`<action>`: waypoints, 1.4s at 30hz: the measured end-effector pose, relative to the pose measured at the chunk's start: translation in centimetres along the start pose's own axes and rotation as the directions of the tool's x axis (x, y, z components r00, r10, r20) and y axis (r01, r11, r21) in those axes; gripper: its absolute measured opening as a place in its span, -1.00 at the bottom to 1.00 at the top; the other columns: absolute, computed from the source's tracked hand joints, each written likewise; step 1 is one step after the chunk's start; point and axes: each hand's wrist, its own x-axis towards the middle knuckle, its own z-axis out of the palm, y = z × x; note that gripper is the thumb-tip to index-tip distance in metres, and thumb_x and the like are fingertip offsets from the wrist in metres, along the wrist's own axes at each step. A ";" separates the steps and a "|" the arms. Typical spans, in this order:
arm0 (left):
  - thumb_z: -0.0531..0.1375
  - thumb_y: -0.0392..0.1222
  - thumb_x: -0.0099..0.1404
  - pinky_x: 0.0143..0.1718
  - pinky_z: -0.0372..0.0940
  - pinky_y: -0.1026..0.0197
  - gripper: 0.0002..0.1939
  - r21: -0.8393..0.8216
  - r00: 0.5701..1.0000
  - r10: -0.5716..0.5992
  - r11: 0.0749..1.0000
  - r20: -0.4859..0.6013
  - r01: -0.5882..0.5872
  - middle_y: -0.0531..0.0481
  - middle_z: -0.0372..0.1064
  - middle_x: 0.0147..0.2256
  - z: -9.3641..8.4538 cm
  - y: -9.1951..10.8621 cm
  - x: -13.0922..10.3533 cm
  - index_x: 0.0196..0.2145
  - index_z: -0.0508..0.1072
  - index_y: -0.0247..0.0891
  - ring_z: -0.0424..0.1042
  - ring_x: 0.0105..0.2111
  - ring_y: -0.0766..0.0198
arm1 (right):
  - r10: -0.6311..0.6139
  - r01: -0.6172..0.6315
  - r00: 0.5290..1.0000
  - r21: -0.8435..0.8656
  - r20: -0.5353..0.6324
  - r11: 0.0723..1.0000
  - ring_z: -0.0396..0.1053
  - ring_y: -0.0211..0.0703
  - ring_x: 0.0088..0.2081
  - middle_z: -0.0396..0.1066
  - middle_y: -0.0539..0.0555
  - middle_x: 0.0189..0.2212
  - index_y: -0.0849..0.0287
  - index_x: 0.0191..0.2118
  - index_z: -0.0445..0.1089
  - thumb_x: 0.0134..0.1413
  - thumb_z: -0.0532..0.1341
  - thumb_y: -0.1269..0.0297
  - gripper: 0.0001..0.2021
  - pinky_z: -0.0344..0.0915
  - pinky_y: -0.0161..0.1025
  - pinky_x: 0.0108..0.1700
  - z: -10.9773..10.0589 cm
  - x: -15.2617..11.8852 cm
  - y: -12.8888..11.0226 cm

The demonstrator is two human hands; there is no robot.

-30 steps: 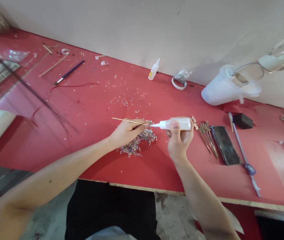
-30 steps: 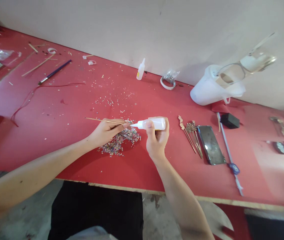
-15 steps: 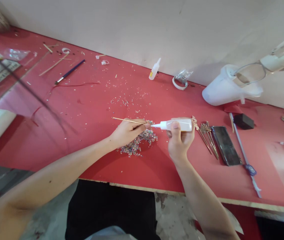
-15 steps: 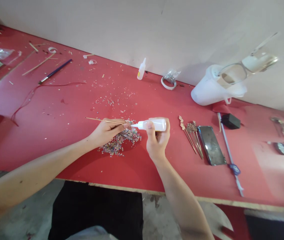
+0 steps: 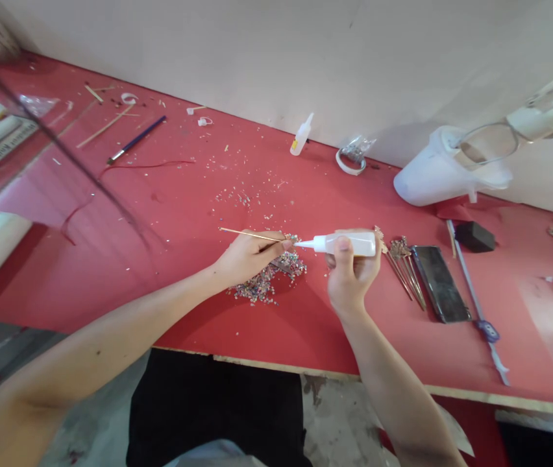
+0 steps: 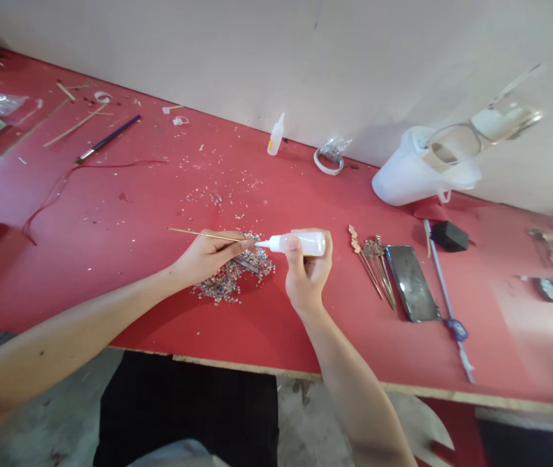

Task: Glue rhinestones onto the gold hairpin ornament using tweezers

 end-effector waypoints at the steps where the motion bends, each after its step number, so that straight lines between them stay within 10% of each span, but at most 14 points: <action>1: 0.05 -0.09 0.41 -0.43 0.27 0.34 -0.68 -0.002 1.000 -0.003 1.000 0.000 0.003 -0.01 0.47 -0.44 0.0 0.0 0.0 -0.33 0.53 -0.30 0.41 -0.44 0.36 | -0.003 0.003 1.000 -0.002 0.001 1.000 0.36 -0.25 -0.42 0.32 0.01 -0.43 0.11 -0.21 0.28 0.14 0.19 0.06 -0.76 0.35 -0.25 -0.42 0.0 0.0 0.0; 42: 0.06 -0.09 0.40 -0.47 0.20 0.33 -0.68 -0.048 1.000 0.006 0.999 0.010 -0.006 0.00 0.40 -0.46 0.0 -0.2 0.1 -0.33 0.53 -0.31 0.30 -0.49 0.40 | 0.006 -0.006 1.000 -0.012 -0.013 1.000 0.36 -0.23 -0.41 0.31 0.01 -0.43 0.09 -0.23 0.27 0.12 0.20 0.02 -0.74 0.34 -0.26 -0.43 0.0 0.1 -0.1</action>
